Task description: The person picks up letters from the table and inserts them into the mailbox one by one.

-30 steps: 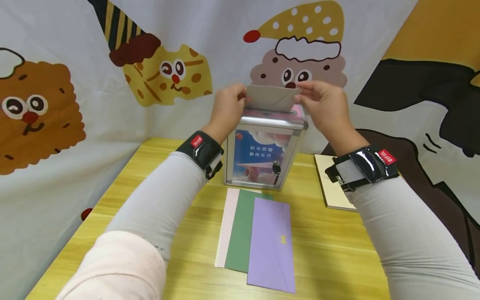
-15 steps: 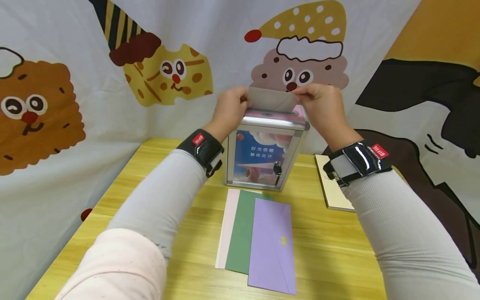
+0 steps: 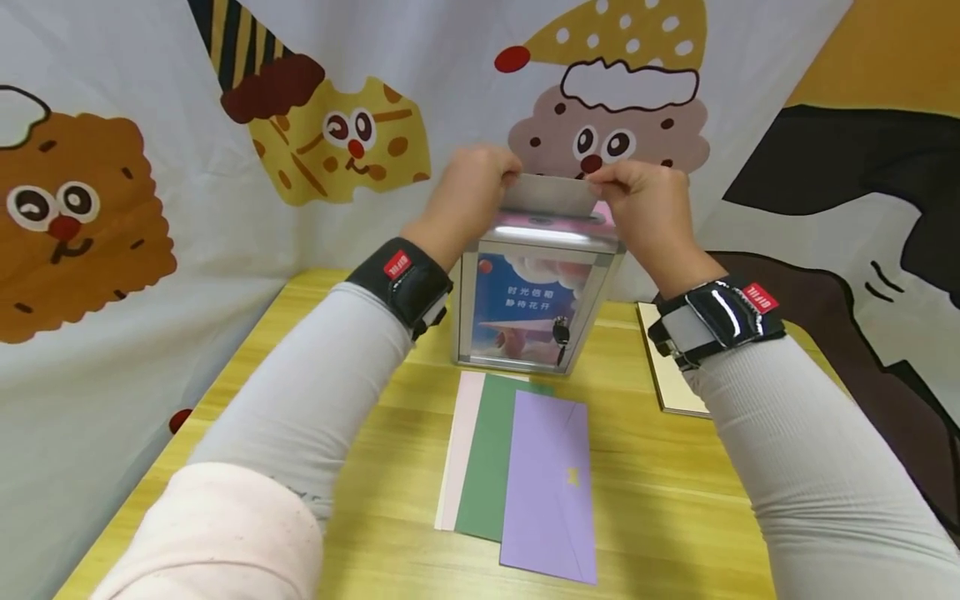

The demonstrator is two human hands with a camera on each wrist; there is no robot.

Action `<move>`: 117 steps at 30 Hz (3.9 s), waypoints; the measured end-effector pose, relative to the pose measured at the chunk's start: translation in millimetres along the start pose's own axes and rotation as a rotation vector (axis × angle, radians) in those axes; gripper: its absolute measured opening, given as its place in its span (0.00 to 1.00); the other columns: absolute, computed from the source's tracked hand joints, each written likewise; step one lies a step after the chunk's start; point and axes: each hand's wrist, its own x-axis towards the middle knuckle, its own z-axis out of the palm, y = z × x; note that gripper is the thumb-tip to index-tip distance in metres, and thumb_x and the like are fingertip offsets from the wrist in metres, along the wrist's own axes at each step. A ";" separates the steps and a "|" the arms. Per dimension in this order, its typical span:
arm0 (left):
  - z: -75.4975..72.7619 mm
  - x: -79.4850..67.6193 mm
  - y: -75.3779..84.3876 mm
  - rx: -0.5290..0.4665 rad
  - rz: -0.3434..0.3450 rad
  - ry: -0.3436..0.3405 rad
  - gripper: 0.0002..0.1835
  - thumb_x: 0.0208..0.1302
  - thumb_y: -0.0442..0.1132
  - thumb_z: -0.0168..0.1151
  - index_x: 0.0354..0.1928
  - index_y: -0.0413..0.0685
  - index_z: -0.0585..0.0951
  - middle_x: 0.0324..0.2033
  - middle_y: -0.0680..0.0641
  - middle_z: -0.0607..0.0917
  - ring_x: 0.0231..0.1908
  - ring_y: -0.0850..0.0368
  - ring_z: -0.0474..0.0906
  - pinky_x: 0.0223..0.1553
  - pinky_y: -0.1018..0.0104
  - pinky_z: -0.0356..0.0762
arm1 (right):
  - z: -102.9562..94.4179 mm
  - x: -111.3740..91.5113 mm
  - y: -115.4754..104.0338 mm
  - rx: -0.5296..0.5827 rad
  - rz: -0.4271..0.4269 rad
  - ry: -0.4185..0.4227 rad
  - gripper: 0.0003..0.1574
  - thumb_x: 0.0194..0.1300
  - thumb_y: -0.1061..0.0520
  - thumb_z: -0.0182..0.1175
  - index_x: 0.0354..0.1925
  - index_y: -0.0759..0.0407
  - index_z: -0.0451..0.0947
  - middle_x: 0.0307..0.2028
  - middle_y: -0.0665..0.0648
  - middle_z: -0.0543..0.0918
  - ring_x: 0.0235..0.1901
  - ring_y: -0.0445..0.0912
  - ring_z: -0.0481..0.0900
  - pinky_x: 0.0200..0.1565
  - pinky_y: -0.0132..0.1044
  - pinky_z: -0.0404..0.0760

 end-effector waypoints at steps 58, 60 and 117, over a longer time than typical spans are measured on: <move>-2.9 -35.3 -7.6 -0.007 -0.029 0.125 0.17 0.70 0.36 0.56 0.59 0.42 0.77 0.55 0.43 0.82 0.56 0.51 0.77 0.58 0.64 0.72 | -13.4 -37.6 8.5 -0.142 -0.089 -0.025 0.15 0.69 0.63 0.57 0.53 0.62 0.81 0.50 0.61 0.83 0.53 0.56 0.79 0.55 0.50 0.75; -10.9 -48.3 -5.2 -0.030 -0.025 0.187 0.18 0.70 0.38 0.57 0.60 0.42 0.77 0.56 0.44 0.81 0.57 0.52 0.76 0.60 0.65 0.71 | -21.9 -52.5 7.6 -0.125 -0.096 0.009 0.18 0.67 0.63 0.59 0.55 0.61 0.79 0.53 0.62 0.82 0.56 0.56 0.76 0.57 0.50 0.73; 190.7 -204.4 60.8 0.194 -0.503 -0.468 0.30 0.42 0.56 0.78 0.36 0.35 0.84 0.39 0.39 0.85 0.44 0.46 0.80 0.44 0.56 0.79 | 4.9 -275.2 45.8 -0.033 0.477 -0.716 0.49 0.60 0.55 0.68 0.71 0.67 0.56 0.67 0.73 0.62 0.66 0.68 0.60 0.63 0.61 0.62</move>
